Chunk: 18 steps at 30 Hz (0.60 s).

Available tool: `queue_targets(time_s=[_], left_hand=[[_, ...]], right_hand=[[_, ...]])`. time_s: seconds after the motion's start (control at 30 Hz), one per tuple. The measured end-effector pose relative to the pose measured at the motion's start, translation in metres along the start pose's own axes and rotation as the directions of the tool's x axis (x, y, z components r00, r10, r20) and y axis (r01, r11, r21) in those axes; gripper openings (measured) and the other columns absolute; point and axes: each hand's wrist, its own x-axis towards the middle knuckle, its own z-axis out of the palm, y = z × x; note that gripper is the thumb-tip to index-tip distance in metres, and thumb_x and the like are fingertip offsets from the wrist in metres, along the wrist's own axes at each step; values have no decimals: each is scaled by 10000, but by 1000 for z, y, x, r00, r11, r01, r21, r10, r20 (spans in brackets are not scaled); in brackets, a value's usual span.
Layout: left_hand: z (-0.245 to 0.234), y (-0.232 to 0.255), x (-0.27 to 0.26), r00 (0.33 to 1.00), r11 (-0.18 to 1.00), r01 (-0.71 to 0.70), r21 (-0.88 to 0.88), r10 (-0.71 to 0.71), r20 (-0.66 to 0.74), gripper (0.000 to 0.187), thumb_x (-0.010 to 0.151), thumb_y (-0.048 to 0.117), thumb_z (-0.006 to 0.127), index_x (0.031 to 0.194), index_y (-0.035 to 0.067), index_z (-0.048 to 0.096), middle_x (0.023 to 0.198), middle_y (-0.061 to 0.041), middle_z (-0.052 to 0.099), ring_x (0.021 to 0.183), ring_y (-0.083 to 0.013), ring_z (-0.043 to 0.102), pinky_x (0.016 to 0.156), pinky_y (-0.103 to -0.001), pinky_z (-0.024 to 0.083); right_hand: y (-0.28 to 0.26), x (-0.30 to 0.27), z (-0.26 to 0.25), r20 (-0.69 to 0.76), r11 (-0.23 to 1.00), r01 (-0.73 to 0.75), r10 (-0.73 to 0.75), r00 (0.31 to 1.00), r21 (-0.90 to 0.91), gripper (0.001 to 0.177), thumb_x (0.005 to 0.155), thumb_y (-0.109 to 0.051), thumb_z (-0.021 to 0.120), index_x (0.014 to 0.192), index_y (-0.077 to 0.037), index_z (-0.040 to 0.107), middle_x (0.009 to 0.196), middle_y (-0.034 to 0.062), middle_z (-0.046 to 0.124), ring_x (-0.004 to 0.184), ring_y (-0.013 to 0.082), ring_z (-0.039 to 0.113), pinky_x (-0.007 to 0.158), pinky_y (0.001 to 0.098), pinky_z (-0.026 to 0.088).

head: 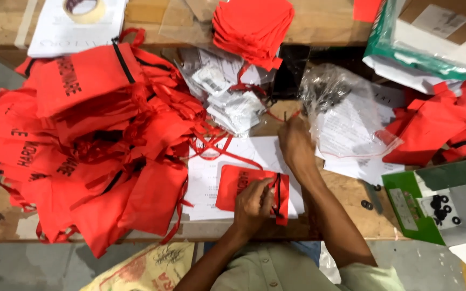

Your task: Packing small hardware components into small red pouches with instruction sheets.

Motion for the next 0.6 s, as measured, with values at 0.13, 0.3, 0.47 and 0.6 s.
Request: queue_targets(time_s=[0.13,0.3,0.47,0.6], left_hand=[[-2,-6,-8,995,990,100,-97,-100,5,281,961,62,653,1238,9,650,902,-125,669,684,-226,674,618,-370,551],[-15,17,-2,994,999,-10,-52,5,-106,274,1020,54,631,1273,-43,591,984,-156,656,881,-263,676,803,-381,548],[-14,24,-9,995,998,-46,-45,41,-96,299,1026,33,615,1309,-44,556,1051,-180,639,951,-285,659,867,-391,540],[-11,33,-11,991,993,-117,-33,115,-70,296,1039,22,597,1325,-35,545,1097,-179,635,962,-281,648,869,-376,532]], right_hand=[[-8,-70,-55,148,966,-27,-12,989,257,218,1025,-171,544,1023,43,588,751,187,668,659,315,634,605,411,493],[32,-124,-70,519,697,-384,20,854,605,223,1035,-152,582,999,54,660,651,50,569,558,93,514,508,287,421],[5,-126,-81,548,828,-271,-51,835,490,201,1011,-148,606,1001,25,707,623,41,592,544,82,522,497,286,433],[-14,-118,-82,551,846,-238,-77,831,477,191,996,-150,618,1039,14,705,647,35,625,556,79,543,512,276,458]])
